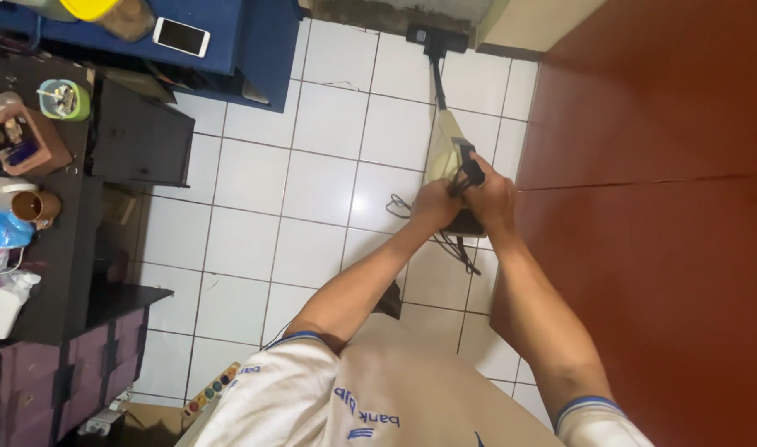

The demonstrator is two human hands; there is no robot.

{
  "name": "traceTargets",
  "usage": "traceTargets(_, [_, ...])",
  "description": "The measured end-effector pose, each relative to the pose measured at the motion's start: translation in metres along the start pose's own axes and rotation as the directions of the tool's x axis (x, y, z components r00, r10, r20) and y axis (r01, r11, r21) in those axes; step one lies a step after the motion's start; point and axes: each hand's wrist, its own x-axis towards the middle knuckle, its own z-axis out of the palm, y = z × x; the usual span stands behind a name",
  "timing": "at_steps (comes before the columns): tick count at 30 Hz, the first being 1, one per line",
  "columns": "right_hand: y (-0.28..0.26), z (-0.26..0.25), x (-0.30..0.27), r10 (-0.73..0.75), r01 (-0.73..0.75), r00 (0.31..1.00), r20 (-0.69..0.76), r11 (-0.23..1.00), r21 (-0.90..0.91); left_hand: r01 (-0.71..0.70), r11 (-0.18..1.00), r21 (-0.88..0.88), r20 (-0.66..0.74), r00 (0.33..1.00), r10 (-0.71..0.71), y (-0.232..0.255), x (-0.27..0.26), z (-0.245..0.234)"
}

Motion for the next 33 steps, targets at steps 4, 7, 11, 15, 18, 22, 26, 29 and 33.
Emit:
traceTargets(4, [-0.017,-0.013,-0.046,0.132,-0.136,0.988,0.077,0.990,0.045,-0.076,0.997,0.025,0.035,0.997,0.075,-0.018,-0.045,0.002])
traceTargets(7, [-0.035,-0.026,-0.088,0.167,-0.173,0.980,0.109,0.984,0.044,-0.120,0.992,-0.037,0.030,0.992,0.121,-0.034,-0.095,-0.002])
traceTargets(11, [-0.057,-0.042,-0.149,0.199,-0.204,0.970,0.139,0.978,0.028,-0.147,0.980,-0.132,0.065,0.985,0.157,-0.052,-0.166,-0.008])
traceTargets(15, [-0.069,-0.051,-0.219,0.156,-0.159,0.980,0.122,0.987,0.018,-0.151,0.980,-0.127,0.142,0.975,0.169,-0.068,-0.238,-0.012])
traceTargets(18, [-0.080,-0.053,-0.272,0.151,-0.150,0.980,0.128,0.988,-0.018,-0.175,0.975,-0.138,0.161,0.967,0.196,-0.087,-0.295,-0.018])
traceTargets(22, [-0.092,-0.065,-0.330,0.140,-0.148,0.977,0.159,0.988,0.035,-0.186,0.962,-0.201,0.191,0.955,0.225,-0.106,-0.360,-0.022])
traceTargets(26, [-0.113,-0.083,-0.379,0.145,-0.154,0.971,0.188,0.988,0.034,-0.289,0.943,-0.165,0.158,0.936,0.315,-0.121,-0.414,-0.020])
traceTargets(29, [-0.131,-0.098,-0.405,0.185,-0.197,0.954,0.235,0.980,0.027,-0.367,0.911,-0.189,0.125,0.911,0.393,-0.129,-0.444,-0.018])
traceTargets(33, [-0.138,-0.108,-0.431,0.126,-0.150,0.967,0.223,0.984,0.095,-0.431,0.869,-0.244,0.099,0.880,0.465,-0.140,-0.470,-0.014])
